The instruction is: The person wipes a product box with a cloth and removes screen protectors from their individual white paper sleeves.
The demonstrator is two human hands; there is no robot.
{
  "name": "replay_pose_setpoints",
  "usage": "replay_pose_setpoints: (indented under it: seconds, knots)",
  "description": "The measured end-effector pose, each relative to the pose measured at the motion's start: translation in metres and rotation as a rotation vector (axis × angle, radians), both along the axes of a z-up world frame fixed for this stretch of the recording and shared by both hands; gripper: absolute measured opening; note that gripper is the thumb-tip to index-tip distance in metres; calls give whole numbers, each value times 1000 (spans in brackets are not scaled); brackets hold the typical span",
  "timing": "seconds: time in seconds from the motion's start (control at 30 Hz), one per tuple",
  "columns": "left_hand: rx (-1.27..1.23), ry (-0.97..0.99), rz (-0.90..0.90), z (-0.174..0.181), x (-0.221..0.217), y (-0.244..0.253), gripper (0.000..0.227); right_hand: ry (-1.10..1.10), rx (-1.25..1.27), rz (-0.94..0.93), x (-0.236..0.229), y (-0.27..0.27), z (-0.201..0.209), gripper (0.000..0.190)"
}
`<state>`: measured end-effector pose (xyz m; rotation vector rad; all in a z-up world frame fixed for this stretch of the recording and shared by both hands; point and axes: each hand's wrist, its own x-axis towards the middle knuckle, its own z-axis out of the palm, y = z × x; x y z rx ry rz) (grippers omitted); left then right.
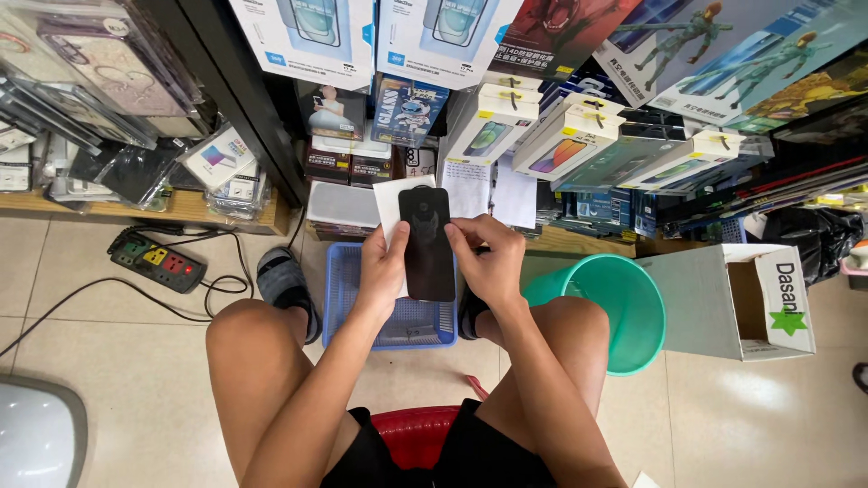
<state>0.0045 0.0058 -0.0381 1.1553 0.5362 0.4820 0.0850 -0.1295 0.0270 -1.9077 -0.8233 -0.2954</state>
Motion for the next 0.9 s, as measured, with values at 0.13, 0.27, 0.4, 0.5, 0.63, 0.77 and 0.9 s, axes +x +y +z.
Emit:
replay_pose_setpoints:
  seconds: [0.13, 0.27, 0.4, 0.5, 0.63, 0.77, 0.9]
  knots:
    - [31, -14, -11, 4, -2, 2, 26, -24, 23, 32, -1, 3, -3, 4]
    - [53, -26, -16, -6, -1, -1, 25, -61, 32, 33, -6, 3, -3, 4]
    - [65, -17, -10, -9, -3, 3, 26, -35, 5, -49, -6, 2, -7, 5]
    - [65, -30, -3, 0, -6, 6, 24, 16, -27, -116, -5, 3, -7, 6]
    - [16, -42, -23, -3, -4, 5, 26, 109, -122, -208, -3, 5, -19, 2]
    - [28, -59, -51, 18, -6, 0, 23, 209, -208, -252, -2, 5, -30, 7]
    - [38, -109, -65, 45, -8, 1, 13, 239, -249, -256, -2, 7, -37, 10]
